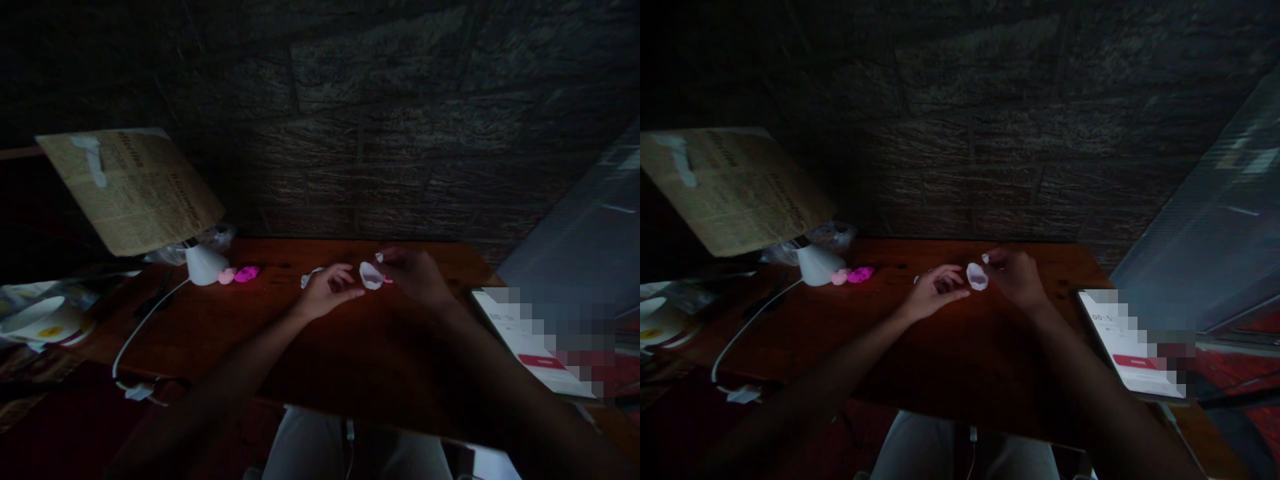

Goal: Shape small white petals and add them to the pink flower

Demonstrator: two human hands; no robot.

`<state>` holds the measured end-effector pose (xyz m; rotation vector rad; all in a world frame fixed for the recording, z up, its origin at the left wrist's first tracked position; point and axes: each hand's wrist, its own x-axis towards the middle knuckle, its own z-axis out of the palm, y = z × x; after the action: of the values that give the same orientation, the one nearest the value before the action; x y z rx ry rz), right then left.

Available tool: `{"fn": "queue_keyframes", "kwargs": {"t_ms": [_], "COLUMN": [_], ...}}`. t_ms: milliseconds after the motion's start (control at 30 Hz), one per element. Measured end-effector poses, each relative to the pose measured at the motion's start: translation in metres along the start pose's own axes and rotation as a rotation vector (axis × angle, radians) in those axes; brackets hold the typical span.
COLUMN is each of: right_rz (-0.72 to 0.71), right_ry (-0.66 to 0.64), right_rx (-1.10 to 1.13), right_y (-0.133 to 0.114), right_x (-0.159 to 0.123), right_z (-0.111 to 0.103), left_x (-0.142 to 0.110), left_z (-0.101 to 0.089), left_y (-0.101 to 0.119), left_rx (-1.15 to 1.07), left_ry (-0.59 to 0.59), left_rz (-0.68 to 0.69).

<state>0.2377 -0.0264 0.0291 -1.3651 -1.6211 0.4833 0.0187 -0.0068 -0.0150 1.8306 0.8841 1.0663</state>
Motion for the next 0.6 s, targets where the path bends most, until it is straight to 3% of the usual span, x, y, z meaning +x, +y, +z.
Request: {"fn": "queue_keyframes", "kwargs": {"t_ms": [233,400,600], "right_rz": [-0.011,0.0,-0.022], "right_ry": [-0.055,-0.066,-0.168], "right_rx": [-0.086,-0.048,-0.01], "right_y": [-0.014,-0.01,-0.011], "right_x": [-0.012,-0.007,-0.005], "right_z": [0.019,0.014,0.009], "left_x": [-0.001,0.0,0.001], "left_z": [0.006,0.006,0.006], "left_y": [0.007,0.002,-0.004], "left_rx": [0.018,0.001,0.004], "left_ry": [-0.032,-0.025,-0.041], "left_rz": [0.032,0.025,0.056]}}
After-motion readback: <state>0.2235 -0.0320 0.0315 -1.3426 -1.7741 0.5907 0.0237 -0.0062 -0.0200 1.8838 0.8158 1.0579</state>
